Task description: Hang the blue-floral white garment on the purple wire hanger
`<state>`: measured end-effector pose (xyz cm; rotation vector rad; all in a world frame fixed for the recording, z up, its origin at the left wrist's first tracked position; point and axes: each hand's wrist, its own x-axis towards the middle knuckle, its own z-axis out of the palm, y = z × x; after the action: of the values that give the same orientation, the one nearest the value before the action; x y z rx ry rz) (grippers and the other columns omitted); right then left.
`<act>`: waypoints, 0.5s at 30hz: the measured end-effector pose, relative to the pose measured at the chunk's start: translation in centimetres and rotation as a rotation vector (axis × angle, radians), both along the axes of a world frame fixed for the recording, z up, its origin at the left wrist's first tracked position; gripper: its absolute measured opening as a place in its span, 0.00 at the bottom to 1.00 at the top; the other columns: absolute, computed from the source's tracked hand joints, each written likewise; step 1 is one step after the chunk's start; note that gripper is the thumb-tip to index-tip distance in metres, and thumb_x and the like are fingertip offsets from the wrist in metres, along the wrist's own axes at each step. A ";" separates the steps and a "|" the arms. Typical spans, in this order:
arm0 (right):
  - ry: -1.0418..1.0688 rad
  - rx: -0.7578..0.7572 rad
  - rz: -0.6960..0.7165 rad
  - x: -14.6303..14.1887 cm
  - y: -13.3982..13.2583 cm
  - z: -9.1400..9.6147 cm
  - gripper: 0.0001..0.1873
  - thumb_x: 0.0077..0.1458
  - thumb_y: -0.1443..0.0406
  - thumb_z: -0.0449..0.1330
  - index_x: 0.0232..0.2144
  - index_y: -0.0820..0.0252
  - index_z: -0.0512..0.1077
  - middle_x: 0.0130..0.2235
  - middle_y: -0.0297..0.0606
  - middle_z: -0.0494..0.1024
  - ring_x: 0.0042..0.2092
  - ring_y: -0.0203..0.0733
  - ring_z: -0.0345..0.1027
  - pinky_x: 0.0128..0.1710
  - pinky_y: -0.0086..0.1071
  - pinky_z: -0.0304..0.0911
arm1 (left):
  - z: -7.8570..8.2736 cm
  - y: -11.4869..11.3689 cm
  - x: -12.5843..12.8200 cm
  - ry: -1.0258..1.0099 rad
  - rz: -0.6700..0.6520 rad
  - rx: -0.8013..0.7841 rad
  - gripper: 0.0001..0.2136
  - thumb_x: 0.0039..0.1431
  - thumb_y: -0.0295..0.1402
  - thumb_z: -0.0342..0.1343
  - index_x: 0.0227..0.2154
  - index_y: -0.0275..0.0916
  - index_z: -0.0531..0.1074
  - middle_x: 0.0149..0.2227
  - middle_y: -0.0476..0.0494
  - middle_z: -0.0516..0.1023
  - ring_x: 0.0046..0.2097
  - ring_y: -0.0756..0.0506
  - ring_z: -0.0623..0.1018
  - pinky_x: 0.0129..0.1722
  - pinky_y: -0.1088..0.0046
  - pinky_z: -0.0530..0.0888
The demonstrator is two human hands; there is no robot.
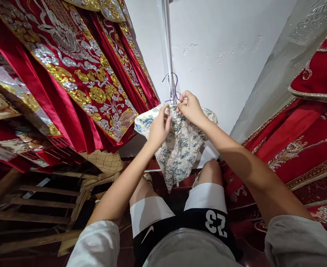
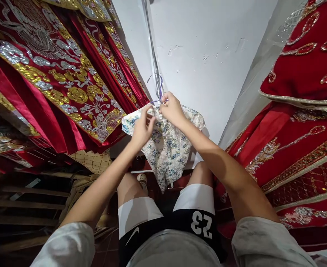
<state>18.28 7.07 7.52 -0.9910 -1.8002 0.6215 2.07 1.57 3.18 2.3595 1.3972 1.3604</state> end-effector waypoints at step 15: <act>0.066 -0.011 -0.062 -0.3 -3.4 -13.4 0.07 0.56 0.70 0.52 0.36 0.55 0.67 0.22 0.24 0.57 0.24 0.36 0.55 0.28 0.29 0.50 | 0.4 7.9 -10.3 -0.717 0.381 -0.007 0.19 0.74 0.36 0.35 0.23 0.42 0.52 0.22 0.53 0.56 0.29 0.52 0.62 0.33 0.72 0.64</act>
<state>18.03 3.69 -5.87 -1.0183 -1.7030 0.6191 -8.19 9.45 3.58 1.3706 1.6077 1.9979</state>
